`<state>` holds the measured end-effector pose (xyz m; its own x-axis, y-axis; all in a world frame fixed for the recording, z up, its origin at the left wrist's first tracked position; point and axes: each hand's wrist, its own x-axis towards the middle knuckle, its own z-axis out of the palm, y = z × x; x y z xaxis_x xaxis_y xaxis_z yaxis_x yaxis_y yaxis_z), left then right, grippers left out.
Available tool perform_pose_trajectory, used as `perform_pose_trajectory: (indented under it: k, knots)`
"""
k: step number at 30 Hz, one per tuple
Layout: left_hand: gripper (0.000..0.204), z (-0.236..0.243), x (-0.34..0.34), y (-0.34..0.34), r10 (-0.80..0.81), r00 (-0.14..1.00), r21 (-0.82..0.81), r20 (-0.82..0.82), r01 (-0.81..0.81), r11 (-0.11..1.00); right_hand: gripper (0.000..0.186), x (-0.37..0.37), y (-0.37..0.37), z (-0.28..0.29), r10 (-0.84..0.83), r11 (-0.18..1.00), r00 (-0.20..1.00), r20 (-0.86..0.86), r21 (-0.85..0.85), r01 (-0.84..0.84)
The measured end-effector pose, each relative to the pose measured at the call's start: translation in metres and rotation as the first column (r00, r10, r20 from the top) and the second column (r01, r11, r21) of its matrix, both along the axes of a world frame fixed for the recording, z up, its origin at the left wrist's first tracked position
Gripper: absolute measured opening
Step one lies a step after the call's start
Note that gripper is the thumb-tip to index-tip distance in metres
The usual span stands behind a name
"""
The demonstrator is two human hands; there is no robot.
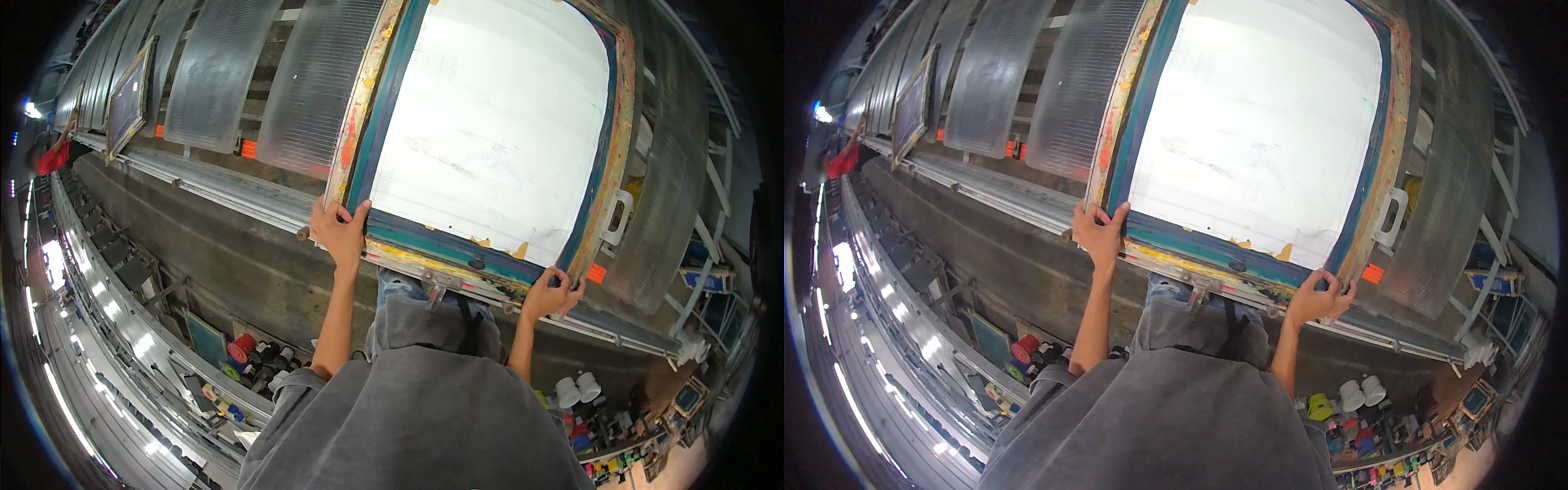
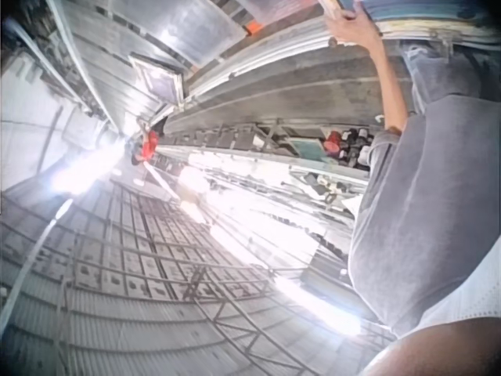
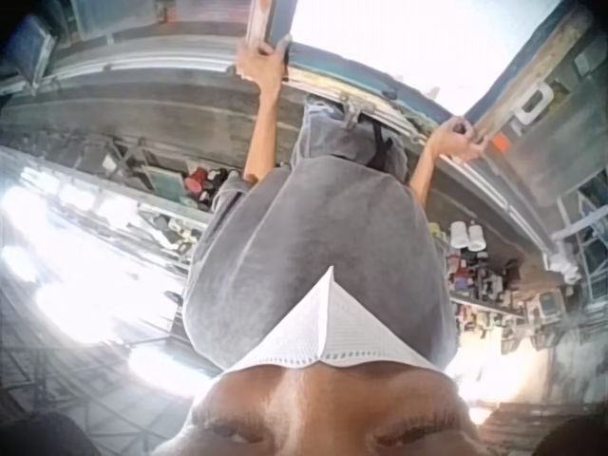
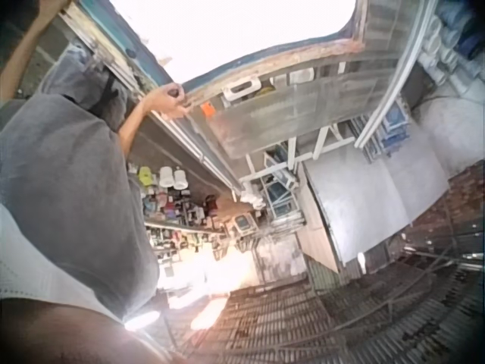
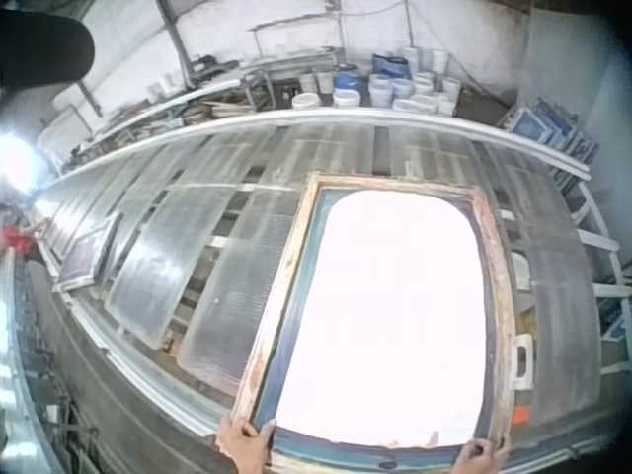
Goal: The person places a white fabric sheet onto a screen printing frame and smooths it down. They then remove the fabric and peel off masking tape from the frame's mesh surface. Finally, the person places the fabric back onto the frame.
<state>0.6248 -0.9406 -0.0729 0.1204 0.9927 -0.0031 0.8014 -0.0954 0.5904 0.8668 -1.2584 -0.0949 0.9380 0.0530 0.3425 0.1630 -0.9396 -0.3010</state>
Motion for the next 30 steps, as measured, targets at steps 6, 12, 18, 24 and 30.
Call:
perform_pose_trajectory:
  k: [6,12,18,24,30]
  knots:
    - [0.051,-0.003,0.0,-0.001,-0.01,1.0,0.031,0.002,0.009,0.999,0.014,0.0,-0.005,-0.003,-0.03,0.999,0.999,-0.04,-0.021,0.03]
    - [0.05,0.003,0.003,-0.001,-0.013,0.999,-0.015,-0.039,0.012,1.0,0.012,-0.001,0.001,0.0,-0.031,0.999,0.999,-0.013,-0.018,0.03]
    - [0.052,-0.004,0.0,-0.005,-0.059,0.99,0.14,-0.126,0.076,0.987,0.013,0.001,-0.002,-0.001,0.016,1.0,0.999,0.029,-0.023,-0.016]
    - [0.051,-0.005,-0.003,-0.005,-0.071,0.984,0.196,-0.162,0.103,0.975,0.011,-0.001,0.002,0.003,-0.011,0.998,1.0,0.001,-0.054,0.011]
    - [0.05,-0.009,-0.007,0.004,-0.139,0.979,0.133,-0.151,0.159,0.978,0.011,0.002,-0.009,-0.006,0.022,0.999,0.998,0.054,-0.034,-0.021]
